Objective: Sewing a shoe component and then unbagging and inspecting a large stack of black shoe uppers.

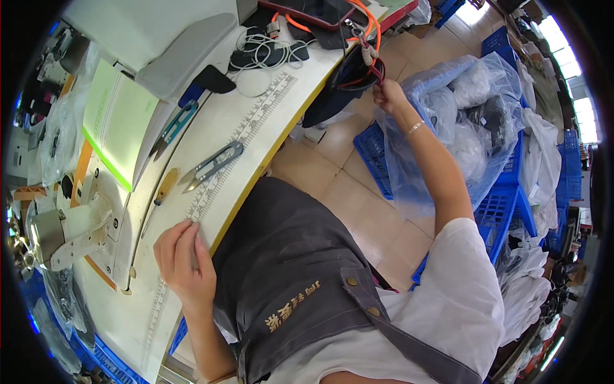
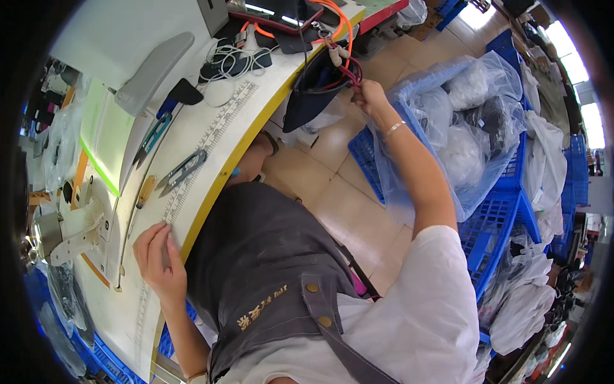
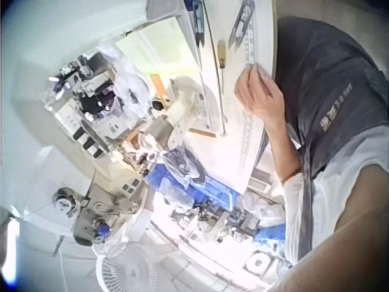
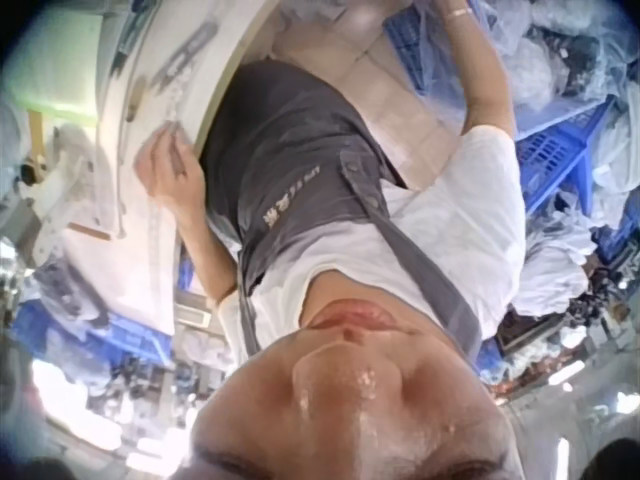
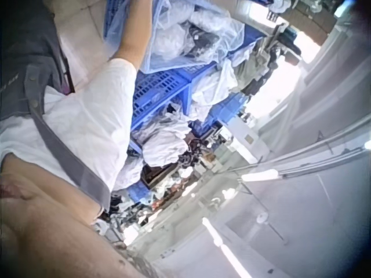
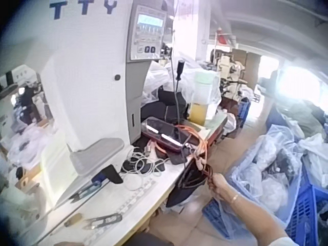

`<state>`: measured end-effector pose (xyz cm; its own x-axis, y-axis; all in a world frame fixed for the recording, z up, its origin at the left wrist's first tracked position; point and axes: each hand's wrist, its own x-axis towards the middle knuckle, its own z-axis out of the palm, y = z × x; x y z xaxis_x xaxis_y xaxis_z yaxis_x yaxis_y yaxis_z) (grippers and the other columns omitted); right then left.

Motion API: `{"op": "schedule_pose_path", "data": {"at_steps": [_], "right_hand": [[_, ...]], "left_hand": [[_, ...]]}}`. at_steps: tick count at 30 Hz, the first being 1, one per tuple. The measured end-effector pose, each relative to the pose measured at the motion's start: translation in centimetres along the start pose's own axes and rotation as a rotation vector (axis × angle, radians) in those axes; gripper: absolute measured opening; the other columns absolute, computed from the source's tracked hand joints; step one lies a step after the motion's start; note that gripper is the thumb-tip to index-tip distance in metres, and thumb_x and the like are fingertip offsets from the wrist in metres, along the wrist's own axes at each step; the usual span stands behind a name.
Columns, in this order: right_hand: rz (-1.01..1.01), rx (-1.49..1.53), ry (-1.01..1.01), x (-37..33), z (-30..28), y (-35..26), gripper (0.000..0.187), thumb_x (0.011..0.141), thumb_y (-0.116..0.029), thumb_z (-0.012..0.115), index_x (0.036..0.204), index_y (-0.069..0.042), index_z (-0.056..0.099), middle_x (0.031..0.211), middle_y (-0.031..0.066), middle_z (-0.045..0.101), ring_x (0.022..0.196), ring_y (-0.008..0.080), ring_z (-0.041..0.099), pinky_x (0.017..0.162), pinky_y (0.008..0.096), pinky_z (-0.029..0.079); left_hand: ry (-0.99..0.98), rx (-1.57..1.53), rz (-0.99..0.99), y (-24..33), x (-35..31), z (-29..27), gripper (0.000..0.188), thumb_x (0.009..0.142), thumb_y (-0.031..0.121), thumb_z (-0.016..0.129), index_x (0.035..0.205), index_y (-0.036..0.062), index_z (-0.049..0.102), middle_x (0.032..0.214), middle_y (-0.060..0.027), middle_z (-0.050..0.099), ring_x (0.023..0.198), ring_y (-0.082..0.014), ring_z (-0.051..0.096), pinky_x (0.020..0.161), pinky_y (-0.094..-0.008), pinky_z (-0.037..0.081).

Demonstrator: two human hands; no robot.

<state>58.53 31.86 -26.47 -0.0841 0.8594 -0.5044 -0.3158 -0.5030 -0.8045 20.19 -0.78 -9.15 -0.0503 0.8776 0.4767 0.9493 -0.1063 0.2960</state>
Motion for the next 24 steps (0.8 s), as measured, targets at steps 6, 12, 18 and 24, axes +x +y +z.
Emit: {"op": "schedule_pose_path", "data": {"at_steps": [6,12,18,24], "right_hand": [[-0.925,-0.498,-0.241,5.7,-0.9,3.4,0.015,0.086,-0.011,0.053,0.098,-0.007,0.060,0.078,0.0028,0.059,0.067,0.0134,0.056,0.056,0.0285,0.044],[-0.937,-0.672,-0.249,8.9,-1.1,6.1,0.020,0.084,-0.013,0.054,0.102,-0.006,0.060,0.088,0.0077,0.064,0.080,0.0187,0.060,0.069,0.0331,0.048],[-0.845,-1.048,-0.341,13.9,-1.3,7.6,0.022,0.083,-0.014,0.055,0.102,-0.005,0.061,0.093,0.0098,0.064,0.085,0.0204,0.059,0.075,0.0346,0.048],[-0.721,-1.358,-0.434,17.4,-2.0,8.7,0.023,0.083,-0.016,0.055,0.102,-0.005,0.061,0.097,0.0115,0.065,0.090,0.0219,0.059,0.080,0.0359,0.048]], "left_hand": [[-0.025,0.070,0.019,0.5,-0.1,0.8,0.017,0.081,-0.004,0.056,0.097,-0.0027,0.063,0.099,-0.0153,0.061,0.092,-0.0310,0.057,0.082,-0.0375,0.044],[-0.055,0.177,0.078,0.7,-0.4,0.9,0.018,0.083,-0.005,0.053,0.099,-0.0057,0.061,0.099,-0.0170,0.059,0.091,-0.0326,0.056,0.081,-0.0388,0.044],[-0.075,0.244,0.092,0.9,0.0,1.0,0.019,0.085,-0.004,0.050,0.100,-0.0070,0.060,0.098,-0.0175,0.059,0.092,-0.0332,0.056,0.081,-0.0393,0.044],[-0.101,0.303,0.118,0.6,0.1,1.0,0.020,0.086,-0.003,0.048,0.102,-0.0062,0.060,0.101,-0.0171,0.058,0.091,-0.0318,0.055,0.079,-0.0389,0.044]]}}
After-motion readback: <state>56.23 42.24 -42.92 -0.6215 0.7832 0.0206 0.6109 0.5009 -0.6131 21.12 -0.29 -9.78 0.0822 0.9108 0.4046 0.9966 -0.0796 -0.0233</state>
